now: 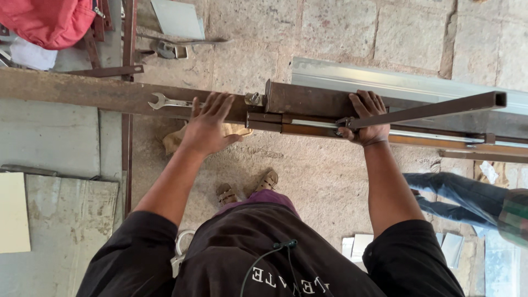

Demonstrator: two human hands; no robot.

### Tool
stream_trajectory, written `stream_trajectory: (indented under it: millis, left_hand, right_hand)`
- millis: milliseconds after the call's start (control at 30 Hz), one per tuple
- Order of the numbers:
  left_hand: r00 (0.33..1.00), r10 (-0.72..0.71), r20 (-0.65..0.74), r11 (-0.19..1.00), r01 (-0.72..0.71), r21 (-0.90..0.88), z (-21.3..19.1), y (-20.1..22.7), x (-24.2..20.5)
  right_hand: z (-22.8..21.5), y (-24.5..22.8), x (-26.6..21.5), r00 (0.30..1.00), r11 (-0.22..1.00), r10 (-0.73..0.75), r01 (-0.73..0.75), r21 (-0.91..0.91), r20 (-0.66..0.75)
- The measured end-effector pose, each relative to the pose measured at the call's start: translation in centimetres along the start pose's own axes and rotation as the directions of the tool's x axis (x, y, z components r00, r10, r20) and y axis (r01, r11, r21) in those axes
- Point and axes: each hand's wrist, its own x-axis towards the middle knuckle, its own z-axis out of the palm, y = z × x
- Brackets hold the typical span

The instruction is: The person operates a manual metal bending machine to bend long aluminum profiles. They place the profile into the machine, tighten a clamp with a wrench, and then use a long lever to bend the metal. A coworker assists by holding the profile and handing over new pieces. The person repeats this process for multiple profiles.

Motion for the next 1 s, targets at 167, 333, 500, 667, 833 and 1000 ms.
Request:
stream_trajectory:
  millis: [167,333,500,667,833,1000]
  left_hand:
    - [0.992,0.082,-0.097,0.996,-0.085,-0.02,0.2,1.9,2.2]
    - [0.991,0.114,-0.065,0.993,-0.115,-0.011,1.3,2.1,2.3]
    - [0.985,0.153,-0.079,0.986,-0.146,0.083,1.1,2.0,3.6]
    - [0.988,0.122,-0.1,0.992,-0.124,-0.015,1.1,1.4,2.6]
    - [0.979,0.103,-0.178,0.982,-0.129,-0.138,0.4,-0.3,2.0]
    - [0.958,-0.101,-0.27,0.994,0.083,-0.077,0.3,-7.5,0.8]
  right_hand:
    - [0.1,-0.1,-0.2,1.0,1.0,0.0,0.001,0.008,-0.024]
    - [0.3,-0.7,-1.2,0.998,0.996,0.057,-0.059,-0.06,-0.041]
    - [4.3,-4.3,-3.5,0.888,0.952,0.246,-0.297,-0.077,-0.389]
    - [6.4,-5.2,-3.9,0.791,0.946,0.235,-0.319,-0.054,-0.565]
    - [6.4,-4.5,-3.6,0.779,0.95,0.195,-0.301,-0.083,-0.596]
    - [6.7,-4.3,-3.9,0.784,0.946,0.192,-0.308,-0.1,-0.59]
